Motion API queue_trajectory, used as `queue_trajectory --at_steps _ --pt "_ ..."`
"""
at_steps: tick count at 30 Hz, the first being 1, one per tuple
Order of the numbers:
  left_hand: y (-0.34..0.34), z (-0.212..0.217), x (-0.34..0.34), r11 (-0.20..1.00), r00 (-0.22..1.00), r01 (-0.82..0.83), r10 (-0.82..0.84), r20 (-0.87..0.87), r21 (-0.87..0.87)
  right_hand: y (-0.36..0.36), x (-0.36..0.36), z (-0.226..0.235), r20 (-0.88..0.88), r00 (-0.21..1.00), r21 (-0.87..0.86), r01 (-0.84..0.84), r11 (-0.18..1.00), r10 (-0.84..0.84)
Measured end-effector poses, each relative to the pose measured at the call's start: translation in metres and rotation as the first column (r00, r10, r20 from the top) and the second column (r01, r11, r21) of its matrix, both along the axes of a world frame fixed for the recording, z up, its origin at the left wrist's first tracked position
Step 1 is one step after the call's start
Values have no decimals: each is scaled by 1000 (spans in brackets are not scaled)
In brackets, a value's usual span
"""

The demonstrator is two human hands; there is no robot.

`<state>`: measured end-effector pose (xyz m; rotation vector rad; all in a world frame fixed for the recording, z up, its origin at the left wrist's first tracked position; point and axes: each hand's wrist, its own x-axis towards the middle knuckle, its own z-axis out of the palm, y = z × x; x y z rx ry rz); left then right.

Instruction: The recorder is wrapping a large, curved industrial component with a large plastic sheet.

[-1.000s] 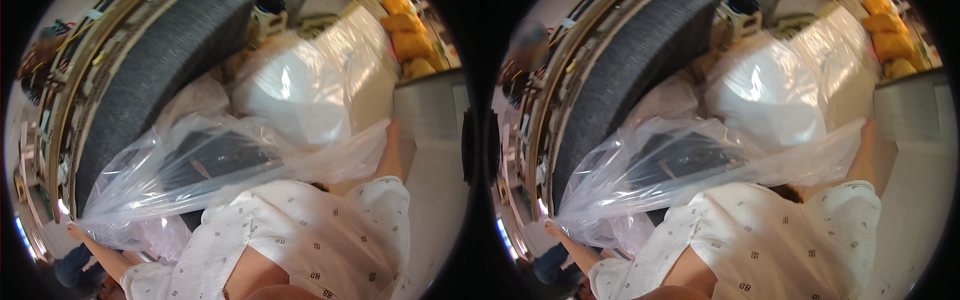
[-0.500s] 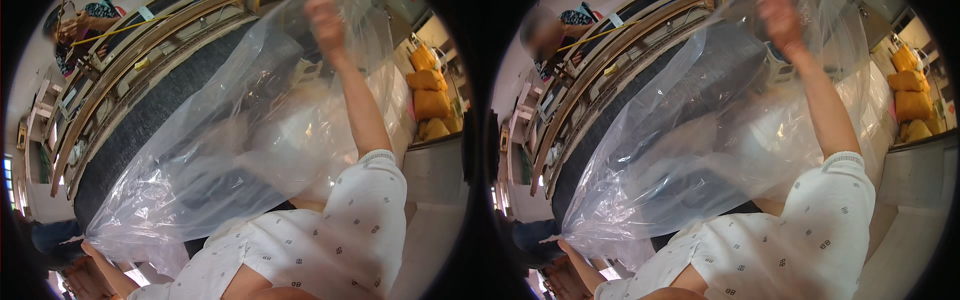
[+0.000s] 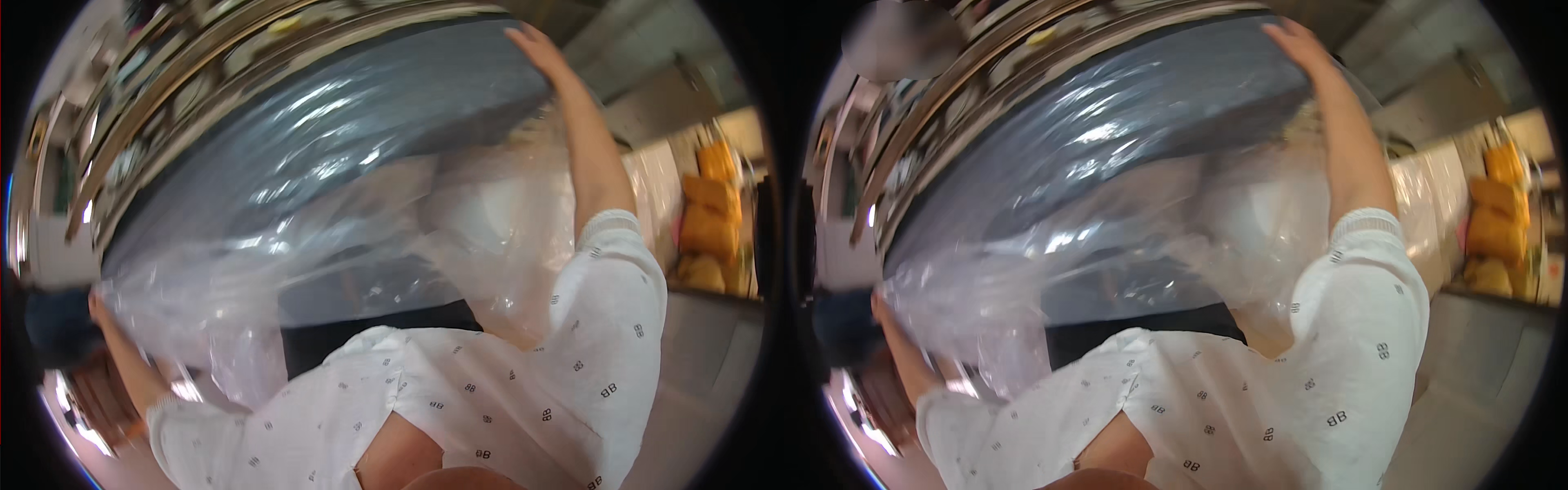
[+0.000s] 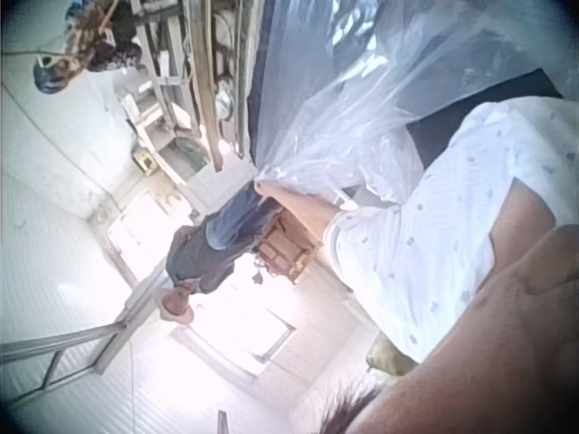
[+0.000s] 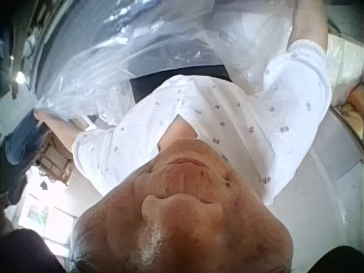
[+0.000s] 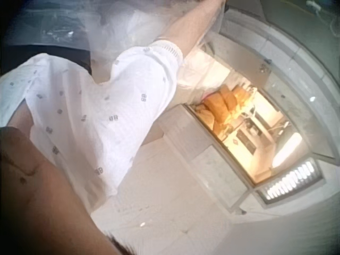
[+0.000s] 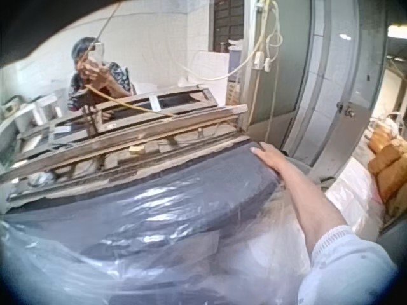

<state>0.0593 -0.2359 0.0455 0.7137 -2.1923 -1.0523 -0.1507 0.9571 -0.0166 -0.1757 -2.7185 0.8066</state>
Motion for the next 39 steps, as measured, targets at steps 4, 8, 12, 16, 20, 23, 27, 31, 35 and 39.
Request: queue_trajectory --at_steps 4,8,12,16,20,23,27,31,35,39 --pt "86 -55 -72 468 944 -158 330 5 -870 57 -12 41 32 917 674 274 686 -398" --pt "136 -57 -68 833 954 -297 244 -171 -467 -105 17 87 -247 956 438 -35 898 158" --pt "160 -52 -70 873 937 -321 237 -254 -367 -251 128 129 75 695 -681 -488 546 715" --pt "117 -50 -63 808 910 -396 280 -307 -437 -331 242 120 103 -235 -970 -239 45 967" --pt "110 -73 -102 788 889 -428 276 -366 -443 -349 298 45 450 -4 -663 -671 331 893" --pt "104 -82 -110 766 858 -494 353 -374 -411 -338 279 18 122 774 80 -631 772 621" --pt "101 -88 -108 749 846 -527 419 -329 -401 -356 279 38 -37 778 -18 -628 778 627" --pt "111 -96 -122 772 842 -532 439 -315 -347 -390 296 16 221 634 -243 -700 671 741" --pt "96 -80 -117 774 826 -540 412 -384 -331 -420 296 -14 124 718 -93 -678 729 685" --pt "127 -72 -119 803 821 -522 381 -425 -289 -420 292 -42 -4 774 35 -633 773 634"
